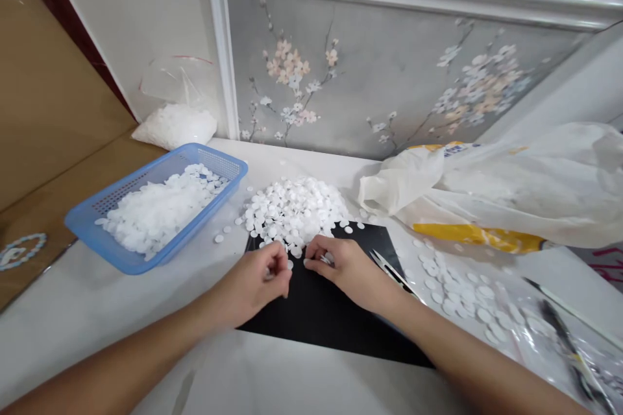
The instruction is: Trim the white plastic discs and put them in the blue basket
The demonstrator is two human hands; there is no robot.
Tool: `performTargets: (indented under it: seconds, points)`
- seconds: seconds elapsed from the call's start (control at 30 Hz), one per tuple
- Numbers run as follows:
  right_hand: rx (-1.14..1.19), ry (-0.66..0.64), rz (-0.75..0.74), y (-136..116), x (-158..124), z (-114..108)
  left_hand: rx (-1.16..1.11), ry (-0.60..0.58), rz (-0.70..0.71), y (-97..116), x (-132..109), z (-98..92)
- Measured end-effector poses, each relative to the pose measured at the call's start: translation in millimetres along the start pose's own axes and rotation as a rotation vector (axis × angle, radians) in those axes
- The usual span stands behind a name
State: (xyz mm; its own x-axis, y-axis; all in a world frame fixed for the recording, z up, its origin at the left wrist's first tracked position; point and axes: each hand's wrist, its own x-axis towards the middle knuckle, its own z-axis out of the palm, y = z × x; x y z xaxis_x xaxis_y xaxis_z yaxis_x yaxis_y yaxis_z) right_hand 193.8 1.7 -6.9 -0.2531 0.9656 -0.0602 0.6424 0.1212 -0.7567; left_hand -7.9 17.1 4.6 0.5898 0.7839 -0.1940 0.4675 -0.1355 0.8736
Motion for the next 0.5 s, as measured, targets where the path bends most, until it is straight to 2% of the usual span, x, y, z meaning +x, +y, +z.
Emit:
performTargets:
  seconds: [0.1,0.17,0.27,0.37,0.5]
  points:
    - [-0.036,-0.083,0.055,-3.3,-7.6,-3.4,-0.176,0.059,-0.029,-4.4,4.2,-7.6]
    - [-0.032,-0.114,0.112,-2.8,-13.3,-6.2,-0.129,0.116,-0.042,-6.5,6.1,-10.7]
    - [0.03,-0.099,0.167,0.6,-18.5,-7.9,0.148,0.154,-0.029,-6.4,5.8,-9.6]
    - [0.044,-0.025,0.142,3.9,-18.5,-7.7,0.446,0.16,0.053,-4.9,5.1,-3.8]
    - [0.071,-0.003,0.141,7.7,-14.6,-10.1,0.687,0.136,0.079,-7.5,9.4,3.0]
